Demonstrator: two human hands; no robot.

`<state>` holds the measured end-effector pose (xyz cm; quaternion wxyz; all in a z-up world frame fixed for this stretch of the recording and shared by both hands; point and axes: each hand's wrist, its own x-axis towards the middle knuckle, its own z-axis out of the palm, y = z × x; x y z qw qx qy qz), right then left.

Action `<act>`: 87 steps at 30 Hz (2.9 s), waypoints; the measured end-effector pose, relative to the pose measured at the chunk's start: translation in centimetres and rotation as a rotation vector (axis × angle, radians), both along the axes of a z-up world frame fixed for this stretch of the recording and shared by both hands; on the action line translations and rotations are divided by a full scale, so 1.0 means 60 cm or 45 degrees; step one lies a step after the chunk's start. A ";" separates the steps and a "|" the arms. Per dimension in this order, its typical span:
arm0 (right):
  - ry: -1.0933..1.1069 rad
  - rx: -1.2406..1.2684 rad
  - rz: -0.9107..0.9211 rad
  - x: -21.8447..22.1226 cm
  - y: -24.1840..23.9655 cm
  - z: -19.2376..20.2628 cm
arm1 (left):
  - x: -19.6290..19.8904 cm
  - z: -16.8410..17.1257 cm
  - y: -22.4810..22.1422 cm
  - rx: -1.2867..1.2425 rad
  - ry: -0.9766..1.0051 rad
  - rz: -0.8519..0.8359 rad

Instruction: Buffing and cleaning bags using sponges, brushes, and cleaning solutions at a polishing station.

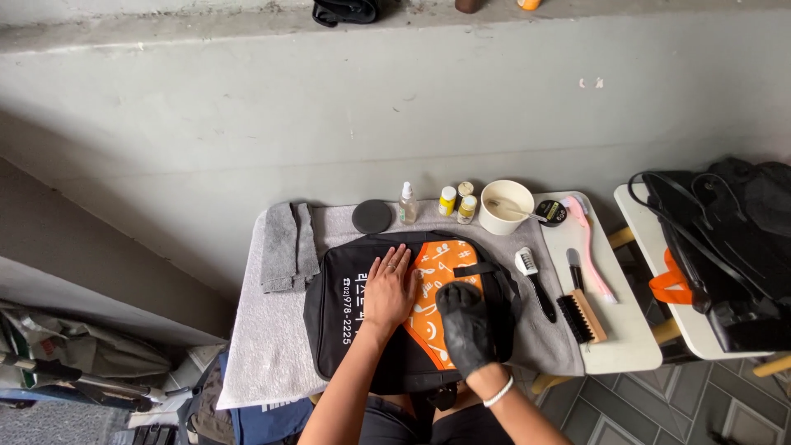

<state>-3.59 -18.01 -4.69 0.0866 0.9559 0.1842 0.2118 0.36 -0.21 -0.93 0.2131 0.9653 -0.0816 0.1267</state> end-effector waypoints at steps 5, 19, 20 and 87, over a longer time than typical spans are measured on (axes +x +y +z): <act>0.093 0.298 0.122 -0.110 -0.012 0.022 | -0.002 0.001 0.000 0.003 -0.009 -0.002; -0.056 0.769 0.473 -0.015 0.004 0.253 | -0.008 0.012 0.010 -0.115 -0.003 -0.114; -0.003 0.637 0.305 0.019 0.004 0.231 | -0.008 0.014 0.009 -0.088 0.014 -0.081; 0.029 0.095 0.041 -0.050 0.004 0.011 | -0.007 0.025 0.002 -0.032 0.052 0.001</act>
